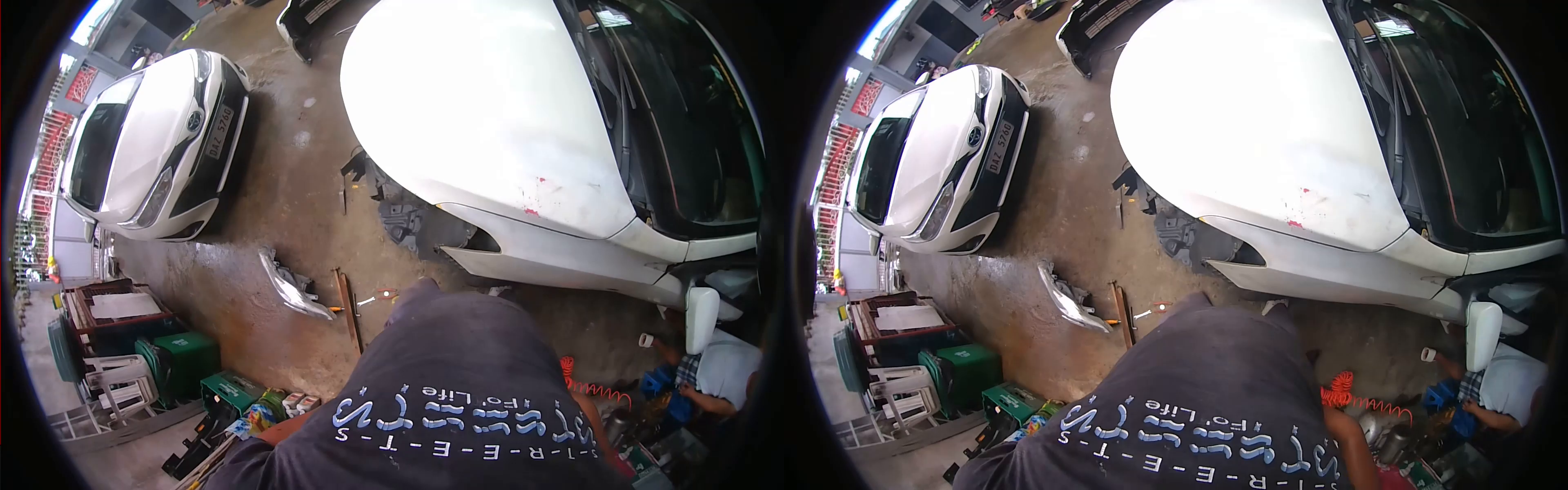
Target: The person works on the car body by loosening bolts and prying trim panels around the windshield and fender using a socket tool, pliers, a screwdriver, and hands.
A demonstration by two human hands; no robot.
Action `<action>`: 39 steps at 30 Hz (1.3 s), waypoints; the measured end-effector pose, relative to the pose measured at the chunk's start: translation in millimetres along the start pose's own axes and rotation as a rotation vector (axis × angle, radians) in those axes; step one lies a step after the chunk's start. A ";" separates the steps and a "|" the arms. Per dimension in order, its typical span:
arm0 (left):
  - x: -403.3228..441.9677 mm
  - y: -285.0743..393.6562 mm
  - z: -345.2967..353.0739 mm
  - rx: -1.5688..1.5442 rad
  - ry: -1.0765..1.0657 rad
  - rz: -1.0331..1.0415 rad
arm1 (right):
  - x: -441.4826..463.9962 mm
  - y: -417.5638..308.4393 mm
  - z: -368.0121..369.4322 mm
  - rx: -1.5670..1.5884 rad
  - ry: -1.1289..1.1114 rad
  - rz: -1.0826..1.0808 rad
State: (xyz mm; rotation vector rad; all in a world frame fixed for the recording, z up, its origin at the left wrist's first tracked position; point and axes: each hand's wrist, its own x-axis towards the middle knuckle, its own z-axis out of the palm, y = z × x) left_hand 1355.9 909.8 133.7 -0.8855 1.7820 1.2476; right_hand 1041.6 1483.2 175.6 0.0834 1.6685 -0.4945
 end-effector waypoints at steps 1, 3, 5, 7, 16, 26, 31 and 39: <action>-0.5 -0.2 -3.8 0.001 -0.003 0.001 | -3.3 -1.1 2.1 0.004 -0.010 0.003; 3.0 5.1 -10.7 0.013 0.004 0.014 | -4.8 -9.1 2.0 0.003 -0.017 0.007; 3.1 19.2 -20.2 0.033 0.023 0.025 | -5.2 -17.9 1.1 -0.002 -0.031 0.001; 3.1 41.5 -37.5 0.059 0.060 0.035 | -1.4 -25.7 -3.9 -0.021 -0.047 -0.002; 14.6 57.8 -38.8 -0.152 0.072 0.221 | 24.8 -65.6 -29.8 -0.094 -0.093 -0.087; 15.6 70.9 -7.8 -0.275 0.287 0.180 | 48.1 -97.3 -53.5 -0.178 -0.174 -0.090; 23.8 78.1 -4.3 -0.591 0.136 0.025 | 73.0 -132.2 -65.0 -0.245 -0.264 -0.133; 19.5 95.0 -4.0 -0.525 0.158 0.226 | 163.5 -249.3 -53.3 -0.462 -0.490 -0.327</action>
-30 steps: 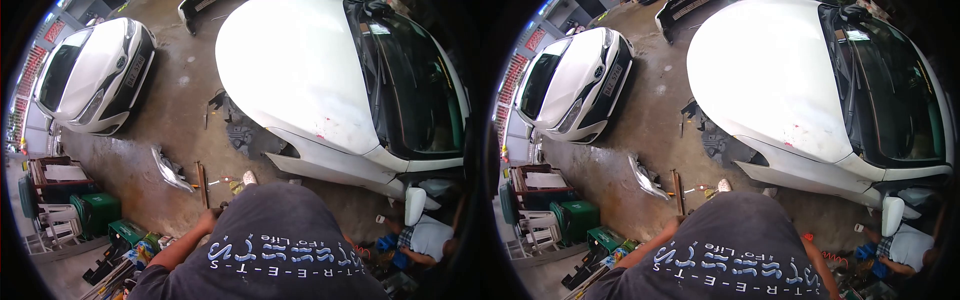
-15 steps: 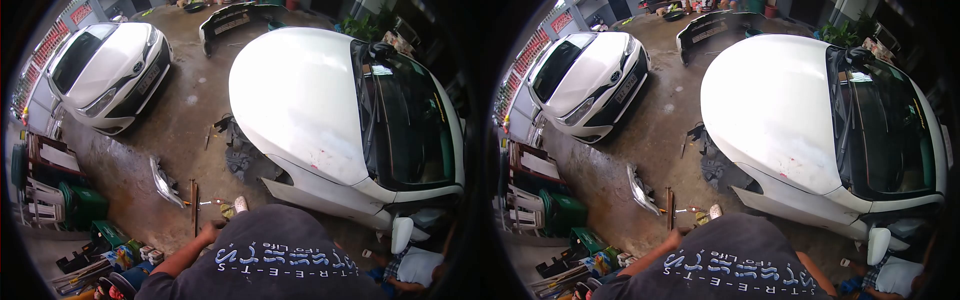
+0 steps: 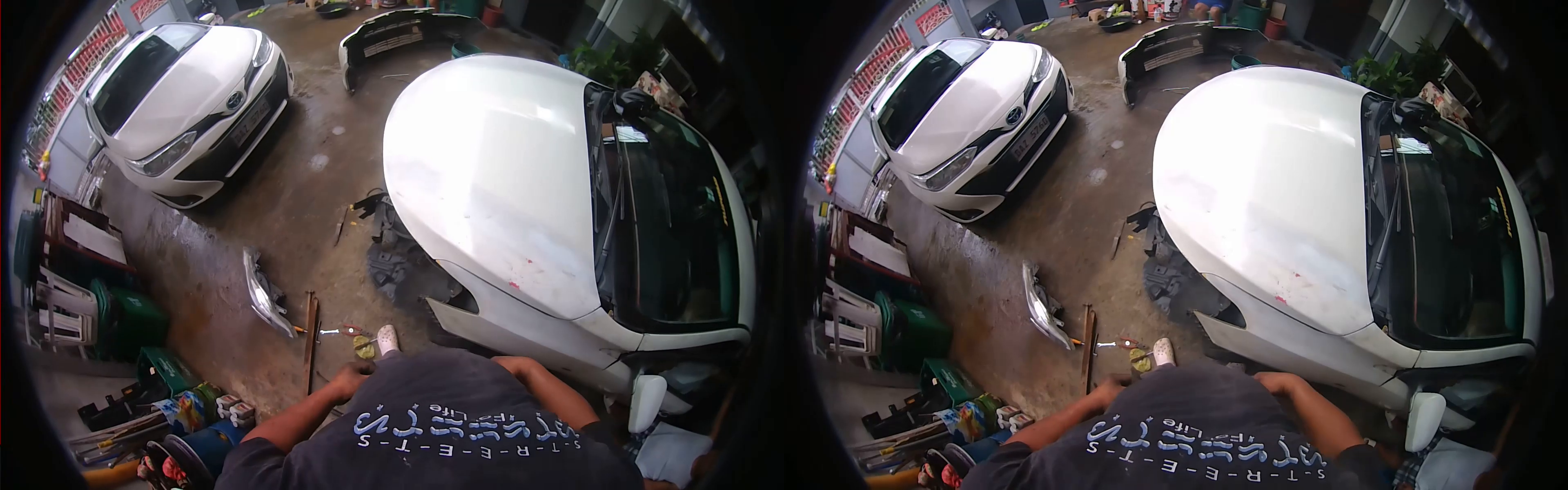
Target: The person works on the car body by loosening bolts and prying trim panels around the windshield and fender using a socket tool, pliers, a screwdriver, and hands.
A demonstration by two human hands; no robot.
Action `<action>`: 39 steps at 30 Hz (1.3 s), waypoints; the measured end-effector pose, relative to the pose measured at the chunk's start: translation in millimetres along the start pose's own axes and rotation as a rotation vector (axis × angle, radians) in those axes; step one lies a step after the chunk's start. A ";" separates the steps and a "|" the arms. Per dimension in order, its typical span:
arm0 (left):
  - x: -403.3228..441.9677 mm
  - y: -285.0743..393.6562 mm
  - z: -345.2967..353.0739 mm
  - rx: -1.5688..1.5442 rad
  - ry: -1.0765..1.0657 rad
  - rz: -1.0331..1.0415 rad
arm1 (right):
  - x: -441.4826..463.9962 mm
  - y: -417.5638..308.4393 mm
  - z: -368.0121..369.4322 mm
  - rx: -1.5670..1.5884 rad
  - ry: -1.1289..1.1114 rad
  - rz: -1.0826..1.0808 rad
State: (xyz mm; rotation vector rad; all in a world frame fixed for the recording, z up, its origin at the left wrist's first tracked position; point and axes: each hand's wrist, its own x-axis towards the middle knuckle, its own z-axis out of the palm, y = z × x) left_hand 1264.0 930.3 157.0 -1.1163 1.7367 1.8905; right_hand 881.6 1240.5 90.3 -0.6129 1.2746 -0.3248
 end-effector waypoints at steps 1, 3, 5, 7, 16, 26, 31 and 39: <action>3.0 -1.9 0.0 -0.003 0.003 -0.001 | 19.5 -9.5 -8.6 -0.039 -0.024 -0.036; 12.7 -14.5 5.3 -0.036 -0.018 -0.079 | 60.9 -31.7 -18.8 -0.214 0.003 -0.160; 27.0 -35.4 8.5 -0.039 -0.032 -0.039 | 77.5 -89.1 -15.0 -0.400 -0.051 -0.182; 26.4 -41.5 8.3 -0.042 -0.043 -0.004 | 100.4 -133.3 -1.7 -0.349 -0.172 -0.085; 19.1 -34.7 11.2 0.394 0.221 0.199 | 170.3 -214.1 62.2 -0.611 -0.473 -0.457; 31.4 3.6 -10.2 0.766 -0.012 0.422 | 186.4 -198.2 57.3 -0.669 -0.451 -0.323; 59.3 18.1 -0.8 0.679 0.013 0.666 | 180.2 -187.2 47.4 -0.690 -0.375 -0.176; 85.3 41.4 10.6 0.704 0.015 0.636 | 174.5 -164.3 29.6 -0.561 -0.435 -0.008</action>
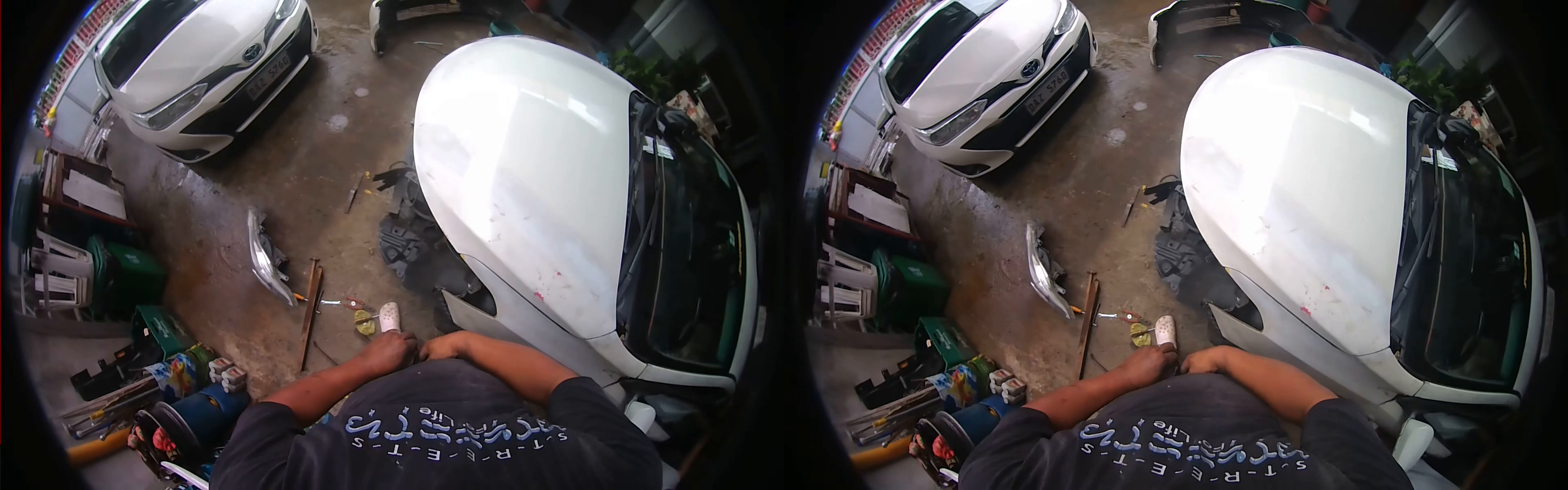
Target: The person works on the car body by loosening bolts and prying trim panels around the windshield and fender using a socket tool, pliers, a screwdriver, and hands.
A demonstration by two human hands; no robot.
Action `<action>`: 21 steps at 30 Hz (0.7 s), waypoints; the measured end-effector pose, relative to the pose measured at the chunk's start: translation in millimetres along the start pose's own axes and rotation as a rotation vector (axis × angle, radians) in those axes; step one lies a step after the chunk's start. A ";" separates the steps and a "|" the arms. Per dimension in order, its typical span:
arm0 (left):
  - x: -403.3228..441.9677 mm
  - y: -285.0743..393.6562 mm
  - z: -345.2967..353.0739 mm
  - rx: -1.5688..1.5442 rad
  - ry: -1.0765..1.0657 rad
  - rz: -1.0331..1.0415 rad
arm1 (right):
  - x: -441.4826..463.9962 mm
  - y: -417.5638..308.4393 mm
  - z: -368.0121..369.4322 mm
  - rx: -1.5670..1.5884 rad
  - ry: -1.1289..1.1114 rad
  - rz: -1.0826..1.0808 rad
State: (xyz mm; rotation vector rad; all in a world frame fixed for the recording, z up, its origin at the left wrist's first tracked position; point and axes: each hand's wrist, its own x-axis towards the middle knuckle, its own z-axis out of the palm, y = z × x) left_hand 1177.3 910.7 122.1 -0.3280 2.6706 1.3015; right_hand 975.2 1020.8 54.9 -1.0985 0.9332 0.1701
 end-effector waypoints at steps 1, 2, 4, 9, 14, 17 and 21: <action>2.1 1.1 -0.3 0.000 -0.007 0.003 | 1.8 -1.3 -0.5 0.006 0.003 -0.002; 4.2 2.5 -0.6 0.009 -0.019 0.001 | 5.3 -3.6 -1.3 -0.081 -0.014 0.004; 6.7 3.7 -1.0 0.023 -0.033 0.000 | 12.4 1.7 -1.5 -0.167 -0.026 0.006; 5.7 -3.7 5.7 -0.025 0.000 -0.036 | 10.2 0.9 -2.4 -0.012 -0.030 -0.106; 1.1 -4.0 12.7 -0.012 0.018 -0.033 | 17.7 -0.1 2.7 -0.071 0.006 -0.071; 0.5 -3.5 16.2 -0.003 0.023 -0.027 | 16.8 7.8 1.5 -0.075 -0.018 -0.113; -0.9 -2.4 18.3 0.001 0.023 -0.015 | 16.6 45.3 23.4 0.403 -0.073 -0.086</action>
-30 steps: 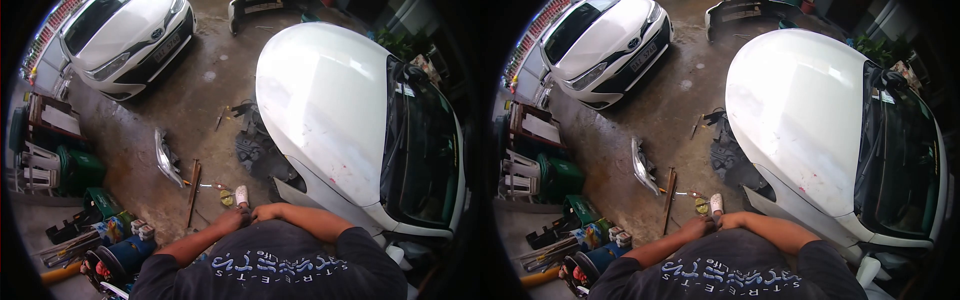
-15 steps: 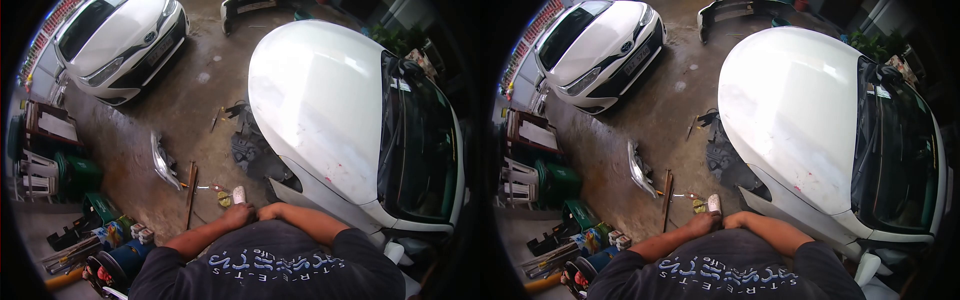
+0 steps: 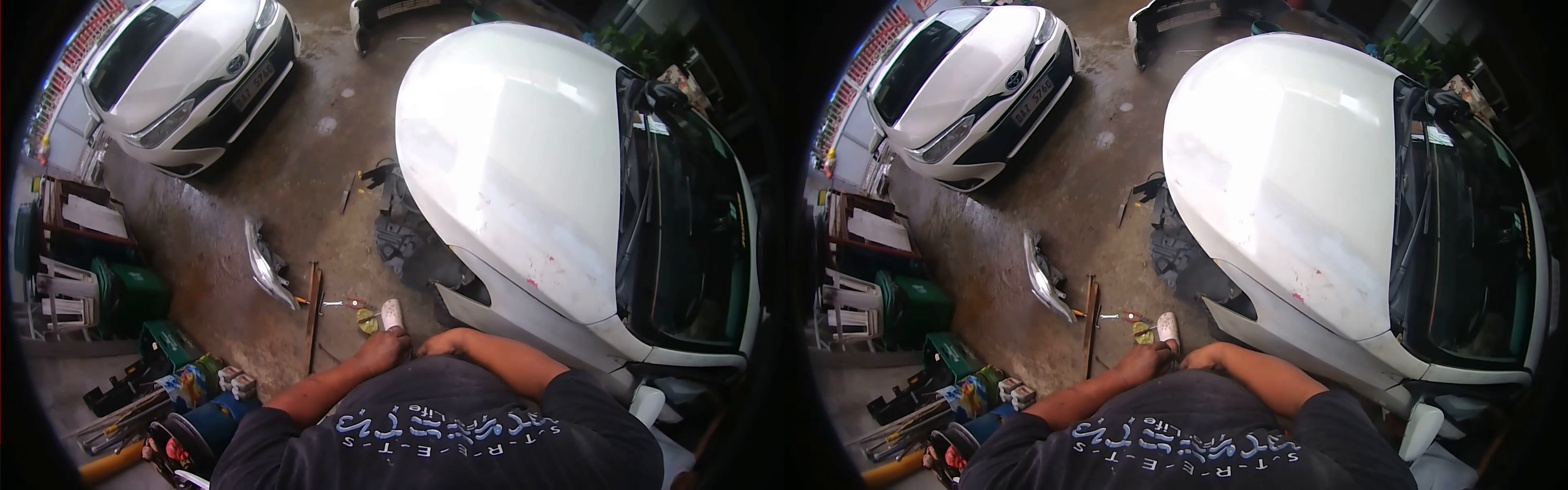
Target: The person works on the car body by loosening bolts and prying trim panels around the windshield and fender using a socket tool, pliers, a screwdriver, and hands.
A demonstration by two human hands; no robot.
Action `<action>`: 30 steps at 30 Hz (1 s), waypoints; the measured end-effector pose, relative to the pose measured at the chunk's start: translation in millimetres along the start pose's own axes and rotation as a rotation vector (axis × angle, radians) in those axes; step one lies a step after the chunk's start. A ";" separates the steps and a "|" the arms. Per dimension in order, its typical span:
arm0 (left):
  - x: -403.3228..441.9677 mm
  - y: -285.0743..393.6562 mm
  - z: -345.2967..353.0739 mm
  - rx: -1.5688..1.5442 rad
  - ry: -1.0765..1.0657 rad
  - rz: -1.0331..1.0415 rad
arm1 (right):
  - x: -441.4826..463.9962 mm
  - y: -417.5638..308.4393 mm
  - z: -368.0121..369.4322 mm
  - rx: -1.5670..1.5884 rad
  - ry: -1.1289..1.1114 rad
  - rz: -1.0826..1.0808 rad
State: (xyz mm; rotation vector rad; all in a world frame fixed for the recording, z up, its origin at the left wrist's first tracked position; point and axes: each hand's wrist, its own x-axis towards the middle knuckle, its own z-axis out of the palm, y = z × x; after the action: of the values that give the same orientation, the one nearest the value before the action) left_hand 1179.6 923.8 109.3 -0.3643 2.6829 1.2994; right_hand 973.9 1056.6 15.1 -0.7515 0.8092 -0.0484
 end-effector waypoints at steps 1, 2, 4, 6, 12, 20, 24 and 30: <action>0.6 0.9 -0.8 -0.001 -0.001 -0.002 | 0.6 0.7 0.0 0.001 -0.002 0.000; 0.3 2.3 -0.9 0.000 -0.011 -0.009 | 1.2 1.8 -0.3 0.052 -0.040 0.029; 0.6 5.2 -0.7 0.001 -0.023 -0.015 | -12.6 -10.6 3.3 0.105 -0.078 0.057; 0.8 7.0 0.2 -0.003 -0.033 -0.027 | -27.2 -20.2 7.1 -0.035 0.025 -0.018; 5.5 6.4 2.8 -0.014 -0.095 -0.033 | -35.1 -5.8 17.6 -0.035 0.180 -0.123; 14.8 -10.6 11.9 -0.094 -0.199 0.090 | -68.7 54.3 10.4 -0.306 0.464 -0.223; 35.9 -29.6 20.0 -0.015 -0.577 0.170 | -99.2 56.5 36.9 -0.401 0.563 -0.261; 36.6 -61.9 43.4 -0.255 -0.826 -0.043 | -107.6 46.7 59.7 -0.252 0.520 -0.182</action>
State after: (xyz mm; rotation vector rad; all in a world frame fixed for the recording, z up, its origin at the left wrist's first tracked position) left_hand 1162.2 915.2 27.6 0.0902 1.8244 1.3799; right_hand 927.3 1160.3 81.4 -1.0710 1.2532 -0.3196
